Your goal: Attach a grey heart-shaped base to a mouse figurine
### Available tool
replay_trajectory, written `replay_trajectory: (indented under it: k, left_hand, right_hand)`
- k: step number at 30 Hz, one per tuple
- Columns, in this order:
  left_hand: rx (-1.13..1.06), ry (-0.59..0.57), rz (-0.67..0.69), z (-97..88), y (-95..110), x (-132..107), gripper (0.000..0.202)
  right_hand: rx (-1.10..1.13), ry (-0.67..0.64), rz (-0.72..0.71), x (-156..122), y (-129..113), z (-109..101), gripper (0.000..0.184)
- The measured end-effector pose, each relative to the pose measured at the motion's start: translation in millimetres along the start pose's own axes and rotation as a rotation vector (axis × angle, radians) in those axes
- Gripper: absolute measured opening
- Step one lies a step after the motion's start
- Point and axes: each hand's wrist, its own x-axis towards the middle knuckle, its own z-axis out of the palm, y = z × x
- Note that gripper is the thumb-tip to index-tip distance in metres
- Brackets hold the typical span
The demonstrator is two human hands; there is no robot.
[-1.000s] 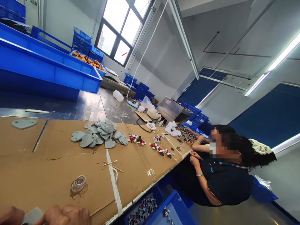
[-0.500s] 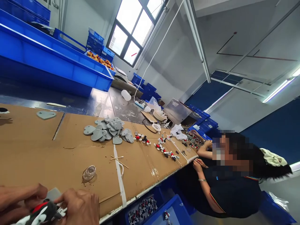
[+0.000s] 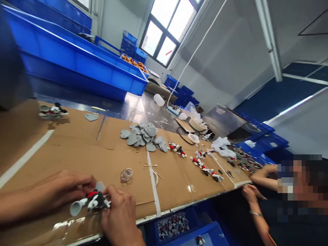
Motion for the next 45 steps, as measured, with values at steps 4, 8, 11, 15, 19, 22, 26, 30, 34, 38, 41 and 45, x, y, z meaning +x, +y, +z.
replay_trajectory:
  k: [4,8,11,15,19,22,26,30,34,38,41,45]
  left_hand:
    - [0.015,-0.055,-0.053,-13.6,18,0,0.019]
    - [-0.061,-0.080,-0.049,-21.4,19,-4,0.027]
    - [-0.146,-0.044,-0.116,-26.6,14,-14,0.047]
    - [-0.151,0.192,-0.261,-25.6,9,-38,0.050]
    - [-0.056,0.449,-0.324,-5.3,14,-60,0.041]
    - [-0.036,0.543,-0.317,14.5,20,-70,0.036]
    - [-0.086,0.643,-0.282,31.7,24,-76,0.034]
    - [-0.232,0.773,-0.292,44.6,32,-79,0.034]
    - [-0.525,0.772,-0.243,65.4,48,-75,0.047]
    - [-1.063,0.756,-0.153,84.9,65,-70,0.062]
    - [-1.301,0.831,-0.170,91.7,73,-68,0.056]
    - [-1.382,0.893,-0.234,90.9,81,-66,0.043]
  right_hand:
    - [0.070,0.005,-0.029,3,1,-5,0.034]
    - [0.122,0.006,-0.063,5,7,-3,0.015]
    - [0.146,0.009,-0.074,7,9,-3,0.008]
    - [0.193,0.018,-0.067,8,7,-5,0.010]
    - [0.264,0.015,-0.052,9,5,-5,0.019]
    - [0.326,0.026,-0.028,9,6,-3,0.024]
    - [0.464,0.053,0.026,8,2,-2,0.027]
    - [0.705,0.050,0.115,1,-13,-5,0.033]
    - [0.925,0.045,0.219,-12,-33,-10,0.038]
    - [1.112,0.036,0.293,-26,-55,-13,0.034]
    - [1.217,0.021,0.305,-33,-68,-14,0.034]
    - [1.232,-0.034,0.277,-39,-75,-18,0.039]
